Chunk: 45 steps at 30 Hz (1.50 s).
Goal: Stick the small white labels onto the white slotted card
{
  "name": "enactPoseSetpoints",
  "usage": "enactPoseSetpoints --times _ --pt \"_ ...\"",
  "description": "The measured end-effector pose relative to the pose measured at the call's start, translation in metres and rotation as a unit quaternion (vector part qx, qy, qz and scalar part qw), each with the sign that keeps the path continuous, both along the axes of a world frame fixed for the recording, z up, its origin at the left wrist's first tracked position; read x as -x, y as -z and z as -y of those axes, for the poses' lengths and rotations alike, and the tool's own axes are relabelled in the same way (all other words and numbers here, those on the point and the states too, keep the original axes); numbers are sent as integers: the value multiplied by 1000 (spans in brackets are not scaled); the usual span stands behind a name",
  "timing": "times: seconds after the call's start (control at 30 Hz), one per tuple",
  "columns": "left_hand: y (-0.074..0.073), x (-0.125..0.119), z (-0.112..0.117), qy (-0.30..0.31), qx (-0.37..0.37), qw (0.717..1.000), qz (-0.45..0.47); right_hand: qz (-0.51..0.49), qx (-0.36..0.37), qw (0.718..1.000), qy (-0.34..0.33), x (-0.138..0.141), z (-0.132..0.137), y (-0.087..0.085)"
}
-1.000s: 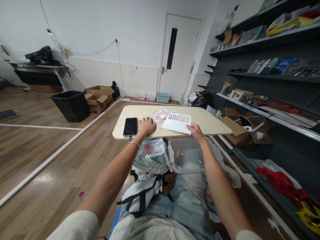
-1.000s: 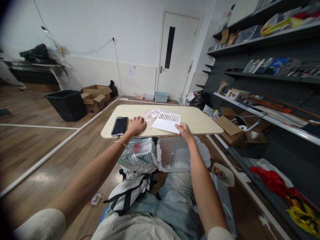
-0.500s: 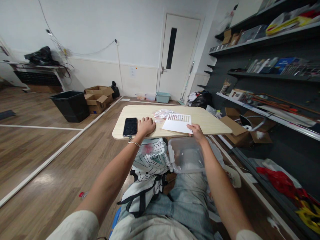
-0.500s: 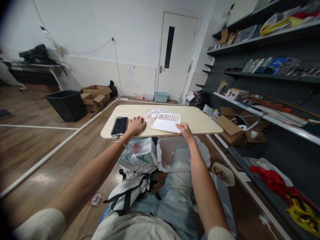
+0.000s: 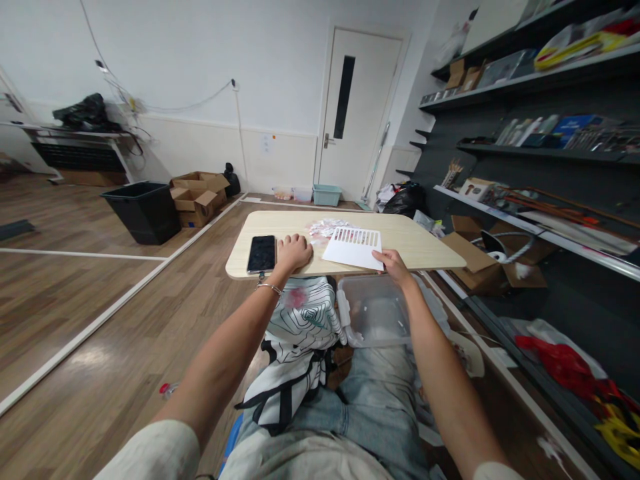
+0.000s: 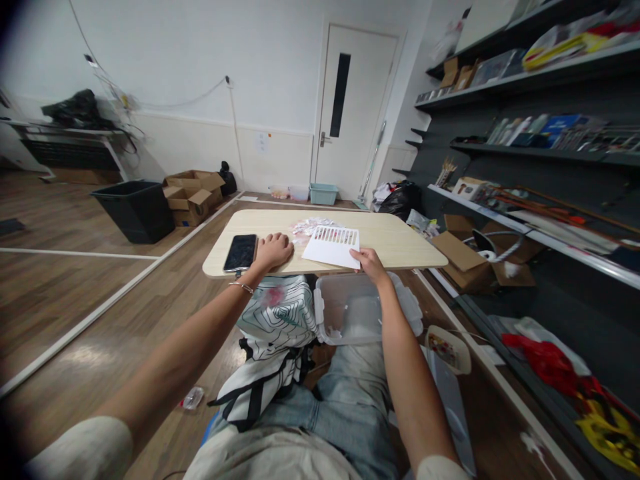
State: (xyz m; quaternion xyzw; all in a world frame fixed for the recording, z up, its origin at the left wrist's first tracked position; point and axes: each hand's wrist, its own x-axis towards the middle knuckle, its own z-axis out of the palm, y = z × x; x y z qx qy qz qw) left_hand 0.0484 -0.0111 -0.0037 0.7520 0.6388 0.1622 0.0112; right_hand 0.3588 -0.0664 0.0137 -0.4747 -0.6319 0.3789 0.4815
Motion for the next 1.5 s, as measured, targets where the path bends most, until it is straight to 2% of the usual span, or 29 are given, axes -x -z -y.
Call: enactPoseSetpoints --times 0.4,0.63,1.5 --pt "2 1 -3 -3 1 1000 -6 -21 21 999 -15 1 3 -2" --pt "2 1 -3 2 1 1000 -8 18 32 999 -37 0 3 -2" --pt "3 0 -3 -4 -2 1000 -16 54 18 995 -79 10 8 -1"
